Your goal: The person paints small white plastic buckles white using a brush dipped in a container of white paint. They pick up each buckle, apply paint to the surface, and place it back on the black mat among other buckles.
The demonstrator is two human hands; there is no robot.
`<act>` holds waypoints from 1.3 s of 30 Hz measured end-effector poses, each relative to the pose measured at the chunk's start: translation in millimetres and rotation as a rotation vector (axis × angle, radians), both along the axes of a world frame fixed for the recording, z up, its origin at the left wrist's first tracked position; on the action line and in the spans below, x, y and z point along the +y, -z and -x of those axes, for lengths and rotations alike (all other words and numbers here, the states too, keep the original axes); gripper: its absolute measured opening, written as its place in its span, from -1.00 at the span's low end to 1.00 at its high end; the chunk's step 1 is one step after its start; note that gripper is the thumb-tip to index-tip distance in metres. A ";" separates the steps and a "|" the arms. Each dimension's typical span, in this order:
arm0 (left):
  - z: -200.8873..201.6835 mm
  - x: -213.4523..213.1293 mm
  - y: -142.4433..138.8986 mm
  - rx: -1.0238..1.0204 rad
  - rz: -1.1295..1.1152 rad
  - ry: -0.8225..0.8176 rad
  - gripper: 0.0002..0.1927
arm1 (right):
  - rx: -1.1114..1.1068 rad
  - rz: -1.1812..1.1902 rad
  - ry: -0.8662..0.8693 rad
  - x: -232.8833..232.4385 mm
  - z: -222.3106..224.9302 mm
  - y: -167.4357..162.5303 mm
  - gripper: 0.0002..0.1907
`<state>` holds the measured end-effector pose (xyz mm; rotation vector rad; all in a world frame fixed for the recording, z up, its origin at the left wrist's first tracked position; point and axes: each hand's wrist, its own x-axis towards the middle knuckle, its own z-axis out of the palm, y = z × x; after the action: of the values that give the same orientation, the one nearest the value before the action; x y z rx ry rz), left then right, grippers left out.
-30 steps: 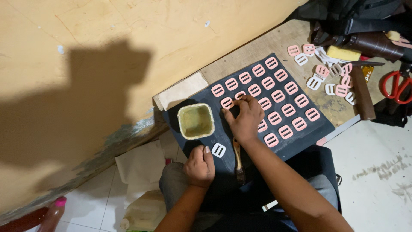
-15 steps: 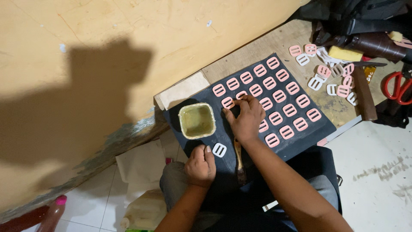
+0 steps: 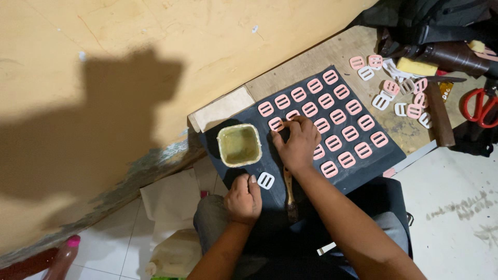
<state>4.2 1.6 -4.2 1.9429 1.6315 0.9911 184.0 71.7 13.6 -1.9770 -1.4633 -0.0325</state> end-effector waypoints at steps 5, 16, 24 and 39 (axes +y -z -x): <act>-0.9 -0.4 1.5 -0.002 -0.036 0.001 -0.78 | 0.039 0.033 0.021 0.3 0.6 -3.3 -0.47; -1.9 -1.3 2.6 0.017 -0.031 -0.011 -0.77 | -0.269 0.188 -0.198 -1.9 1.5 -9.7 -0.59; -3.9 -2.1 11.7 0.089 0.035 -0.081 -0.76 | -0.085 0.415 -0.426 -64.6 8.4 -45.7 -0.58; 0.3 -3.7 -17.0 0.071 0.023 0.030 -0.69 | 0.295 0.011 -0.461 -121.0 8.8 -32.4 -0.82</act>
<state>3.9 -2.1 12.8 2.0023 1.6399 0.8985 175.2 -49.3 46.1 -1.5300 -1.6767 0.4483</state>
